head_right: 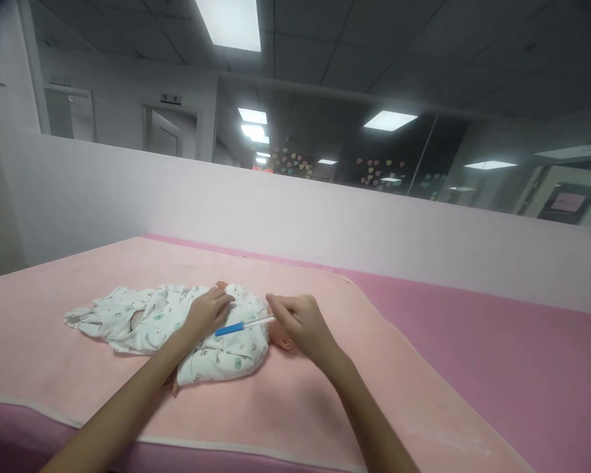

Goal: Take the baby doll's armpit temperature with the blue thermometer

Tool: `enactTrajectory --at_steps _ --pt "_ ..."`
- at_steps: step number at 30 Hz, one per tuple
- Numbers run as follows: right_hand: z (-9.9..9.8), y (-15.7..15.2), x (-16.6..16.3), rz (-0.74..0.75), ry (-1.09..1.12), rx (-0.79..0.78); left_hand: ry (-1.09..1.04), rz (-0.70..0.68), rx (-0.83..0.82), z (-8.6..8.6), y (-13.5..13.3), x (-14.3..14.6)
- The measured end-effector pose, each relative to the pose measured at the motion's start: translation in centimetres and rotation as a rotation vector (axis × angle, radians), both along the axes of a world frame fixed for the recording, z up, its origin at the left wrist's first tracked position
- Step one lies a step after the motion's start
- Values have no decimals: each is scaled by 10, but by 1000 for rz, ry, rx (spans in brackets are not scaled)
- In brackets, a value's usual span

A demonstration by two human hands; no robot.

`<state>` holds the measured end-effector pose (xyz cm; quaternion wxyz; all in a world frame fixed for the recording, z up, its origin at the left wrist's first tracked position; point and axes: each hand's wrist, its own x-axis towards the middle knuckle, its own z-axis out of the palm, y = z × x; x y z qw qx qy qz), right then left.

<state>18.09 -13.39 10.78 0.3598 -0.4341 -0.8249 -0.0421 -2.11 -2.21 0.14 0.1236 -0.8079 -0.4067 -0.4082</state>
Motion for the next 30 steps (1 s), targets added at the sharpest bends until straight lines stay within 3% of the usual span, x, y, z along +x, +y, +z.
enactTrajectory --at_steps 3,5,6,10,14,17,20,26,28,30 --pt "-48 -22 22 -271 -79 355 40 -56 20 4 -6 11" --pt "-81 -35 34 -386 -269 627 88 -86 -4 5 -10 24" --pt "-96 -41 39 -432 -354 671 124 -94 -25 5 -10 30" --pt "-141 -55 47 -513 -541 597 161 -99 -140 9 -9 48" --pt "-159 -58 43 -682 -575 185 69 -194 -253 10 -3 49" --pt "-157 -55 36 -759 -530 -97 -1 -263 -312 7 1 45" --pt "-138 -48 26 -794 -514 -299 -69 -281 -351 4 3 43" --pt "-69 -12 -16 -637 -546 -395 -143 -270 -397 3 1 42" --pt "-57 -2 -29 -621 -591 -467 -143 -259 -392 3 1 41" --pt "-57 0 -33 -614 -609 -494 -133 -248 -383 3 2 41"
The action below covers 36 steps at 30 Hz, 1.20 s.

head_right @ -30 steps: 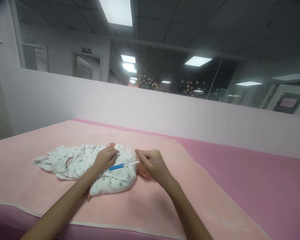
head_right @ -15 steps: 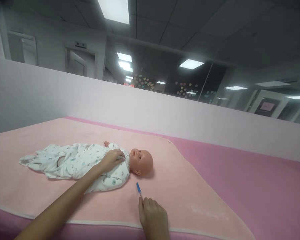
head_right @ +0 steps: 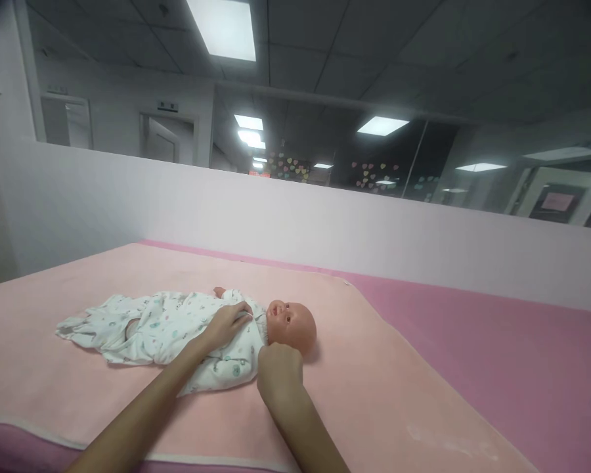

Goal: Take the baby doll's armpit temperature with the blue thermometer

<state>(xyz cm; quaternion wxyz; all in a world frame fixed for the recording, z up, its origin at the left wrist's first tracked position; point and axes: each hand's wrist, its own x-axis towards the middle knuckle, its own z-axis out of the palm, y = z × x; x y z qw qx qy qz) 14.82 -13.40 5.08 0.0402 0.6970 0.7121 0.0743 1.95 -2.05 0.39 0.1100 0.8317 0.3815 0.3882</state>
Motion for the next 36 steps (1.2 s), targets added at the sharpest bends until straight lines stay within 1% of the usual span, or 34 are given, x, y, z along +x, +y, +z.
enactTrajectory --at_steps 3,5,7,9,11,12,14,15,16,17,18,20,21,23,26,28,30,33,36 --pt "-19 -14 13 -29 16 50 17 9 4 -1 1 0" --pt "-36 -30 30 -94 22 44 20 10 2 -2 2 0" --pt "-49 -45 47 -141 25 25 21 7 5 -2 2 0" --pt "-52 -55 59 -156 37 11 15 8 9 -3 2 1" --pt "-46 -55 62 -136 58 3 5 21 7 -3 2 2" --pt "-40 -50 60 -116 71 4 -2 30 3 -4 2 2" --pt "-27 -32 48 -48 120 42 -29 45 -3 -4 2 3" --pt "-21 -19 39 -1 167 91 -50 45 -5 -4 2 2" --pt "-17 -4 28 71 240 166 -72 39 -9 -4 2 2" --pt "-15 13 17 106 311 251 -89 31 -14 -4 2 2" --pt "-16 29 6 147 382 364 -100 27 -18 -3 2 1" --pt "-22 59 -13 304 512 557 -107 30 -24 -2 3 1" --pt "-27 70 -20 336 574 608 -109 32 -29 -2 4 0" --pt "-39 84 -28 348 696 687 -123 27 -41 -1 5 1" --pt "-55 87 -30 361 858 764 -155 1 -73 0 3 1" --pt "-61 84 -28 370 943 803 -167 -20 -93 2 1 1" --pt "-63 81 -26 365 999 823 -166 -55 -111 4 -2 0" --pt "-63 80 -25 373 1032 813 -148 -97 -116 6 -6 -3" --pt "-63 80 -25 394 1046 816 -158 -76 -85 6 -8 -3"
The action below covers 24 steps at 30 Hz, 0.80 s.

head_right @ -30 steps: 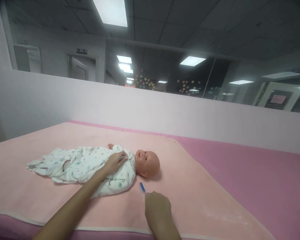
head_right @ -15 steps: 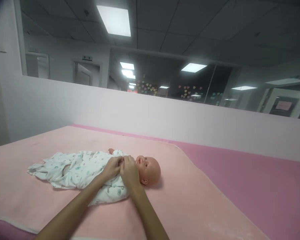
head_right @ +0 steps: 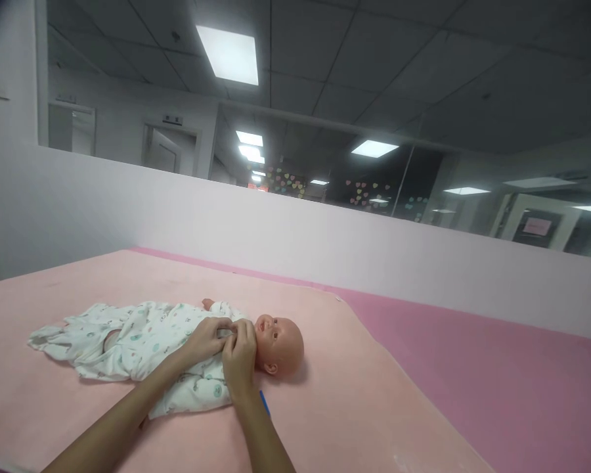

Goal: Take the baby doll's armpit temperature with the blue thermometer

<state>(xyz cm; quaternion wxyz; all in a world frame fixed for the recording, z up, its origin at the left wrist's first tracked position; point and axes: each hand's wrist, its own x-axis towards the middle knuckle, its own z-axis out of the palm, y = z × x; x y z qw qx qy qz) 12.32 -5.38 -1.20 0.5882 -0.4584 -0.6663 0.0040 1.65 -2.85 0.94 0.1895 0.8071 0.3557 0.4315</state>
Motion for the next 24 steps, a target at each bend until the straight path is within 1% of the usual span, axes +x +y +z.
enactTrajectory --at_steps 2,6,13,18,24 --pt "0 0 0 0 10 17 -20 5 23 -1 0 1" --pt "-2 3 0 -27 28 43 -35 -41 48 -2 2 1" --pt "-9 8 1 -69 -44 35 -55 -55 -3 -2 6 -1" --pt "-13 10 2 -102 -69 59 -78 -96 -57 -1 5 -2" --pt "-16 12 2 -117 -75 120 -110 -122 -42 -1 5 -2"
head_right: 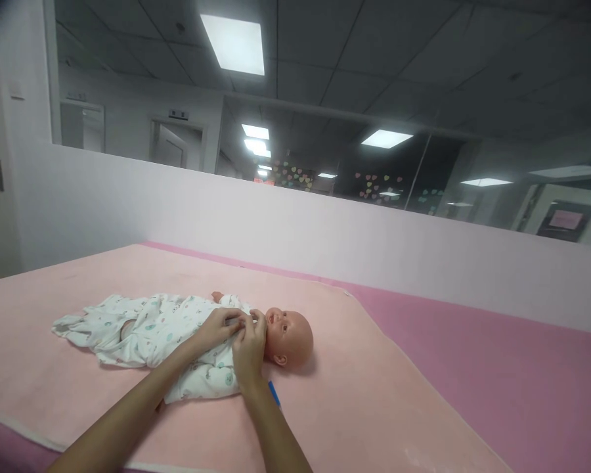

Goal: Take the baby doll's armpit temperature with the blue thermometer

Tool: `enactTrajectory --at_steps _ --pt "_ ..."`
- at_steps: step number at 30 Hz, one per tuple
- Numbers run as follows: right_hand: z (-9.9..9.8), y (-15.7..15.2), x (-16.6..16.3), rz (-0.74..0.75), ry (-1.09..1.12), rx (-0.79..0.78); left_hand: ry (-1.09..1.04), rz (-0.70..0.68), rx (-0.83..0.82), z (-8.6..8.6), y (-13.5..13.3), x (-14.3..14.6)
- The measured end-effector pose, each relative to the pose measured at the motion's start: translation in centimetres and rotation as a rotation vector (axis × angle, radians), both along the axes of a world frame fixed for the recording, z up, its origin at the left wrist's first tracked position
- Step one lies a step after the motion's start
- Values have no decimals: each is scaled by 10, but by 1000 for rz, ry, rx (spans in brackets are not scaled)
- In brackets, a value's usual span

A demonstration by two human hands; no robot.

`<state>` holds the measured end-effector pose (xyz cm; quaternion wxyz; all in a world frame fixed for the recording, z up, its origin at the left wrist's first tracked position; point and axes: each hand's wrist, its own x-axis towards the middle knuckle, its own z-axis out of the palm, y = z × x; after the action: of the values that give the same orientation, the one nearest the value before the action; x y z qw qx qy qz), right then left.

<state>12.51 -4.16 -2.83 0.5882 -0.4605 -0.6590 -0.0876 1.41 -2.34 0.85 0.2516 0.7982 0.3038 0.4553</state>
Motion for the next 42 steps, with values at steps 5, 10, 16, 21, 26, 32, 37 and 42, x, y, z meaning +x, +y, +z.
enactTrajectory --at_steps 5,10,16,21,26,32,37,42 --pt "0 0 -1 -3 32 12 -21 -4 -6 -2 3 0" --pt "2 0 -1 -4 76 47 -28 -1 -10 -3 4 -1" --pt "2 1 0 -8 73 29 -21 1 -14 -2 5 -2" --pt "4 0 0 0 60 30 -13 29 -15 -3 5 -2" --pt "8 -1 0 29 65 46 -36 42 -35 -3 1 0" --pt "11 -4 1 20 71 150 -288 13 -287 6 8 -11" --pt "9 -4 0 26 53 221 -207 -2 -380 13 13 -37" --pt "8 -4 0 20 49 250 46 -22 -401 13 10 -51"
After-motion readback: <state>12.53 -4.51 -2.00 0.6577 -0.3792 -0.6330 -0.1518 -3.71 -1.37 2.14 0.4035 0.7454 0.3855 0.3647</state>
